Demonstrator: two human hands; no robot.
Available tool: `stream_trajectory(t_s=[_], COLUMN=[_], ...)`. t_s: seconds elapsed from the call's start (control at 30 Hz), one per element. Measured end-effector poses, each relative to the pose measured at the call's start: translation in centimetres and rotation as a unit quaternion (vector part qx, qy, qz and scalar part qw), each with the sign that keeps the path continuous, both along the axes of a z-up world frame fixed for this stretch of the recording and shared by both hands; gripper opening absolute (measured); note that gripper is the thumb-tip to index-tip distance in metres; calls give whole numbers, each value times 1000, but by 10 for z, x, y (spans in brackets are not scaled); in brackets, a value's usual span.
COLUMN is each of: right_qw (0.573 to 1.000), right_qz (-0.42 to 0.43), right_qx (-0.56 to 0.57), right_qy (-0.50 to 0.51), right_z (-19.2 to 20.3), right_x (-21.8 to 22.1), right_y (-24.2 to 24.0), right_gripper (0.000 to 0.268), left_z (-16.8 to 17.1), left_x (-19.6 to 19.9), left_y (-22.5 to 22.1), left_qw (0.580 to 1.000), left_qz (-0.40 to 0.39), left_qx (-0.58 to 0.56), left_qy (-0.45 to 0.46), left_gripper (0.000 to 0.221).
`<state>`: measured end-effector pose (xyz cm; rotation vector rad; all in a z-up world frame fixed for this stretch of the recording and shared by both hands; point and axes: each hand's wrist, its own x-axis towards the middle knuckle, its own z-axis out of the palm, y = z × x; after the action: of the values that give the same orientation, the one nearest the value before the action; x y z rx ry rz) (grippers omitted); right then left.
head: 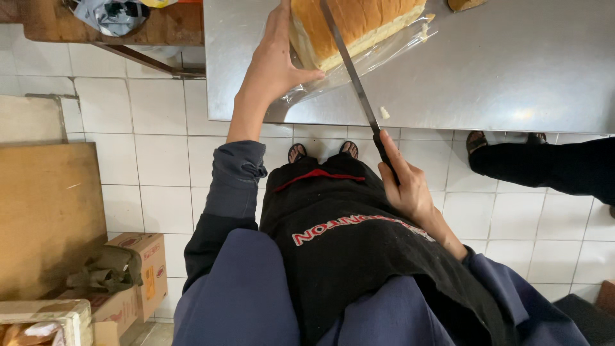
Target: The person slices a loaf of bread into pieces using a knife and then places the sliced loaf into a clear plastic bag.
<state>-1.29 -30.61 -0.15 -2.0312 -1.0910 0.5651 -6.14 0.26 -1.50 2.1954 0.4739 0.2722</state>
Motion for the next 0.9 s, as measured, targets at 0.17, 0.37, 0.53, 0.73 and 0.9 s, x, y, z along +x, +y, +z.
stream_trajectory(t_s=[0.17,0.37,0.53,0.73,0.9], right_qw=[1000,1000,1000,999,996], right_qz=[-8,10,12,12,42], right_qx=[-29,3,8,22,-6], right_qy=[-6,-5,-17,-32,-82], right_z=[-2,-3,-4,-1,-2], right_x=[-5,-4,-1,1,16], right_y=[1,8,5,21,80], right_gripper=[54,53,51,50,56], left_z=[-8,-8,-4,-6,-10], left_x=[3,5,5,7,9], left_y=[-2,1,2,1,1], left_qw=[1000,999,999,1000,1000], left_qz=[8,13,11,4,10], left_qx=[7,-20,-33,-5,-4], left_qy=[-12,-23,-10,-29,-12], left_gripper=[109,108,106,101,101])
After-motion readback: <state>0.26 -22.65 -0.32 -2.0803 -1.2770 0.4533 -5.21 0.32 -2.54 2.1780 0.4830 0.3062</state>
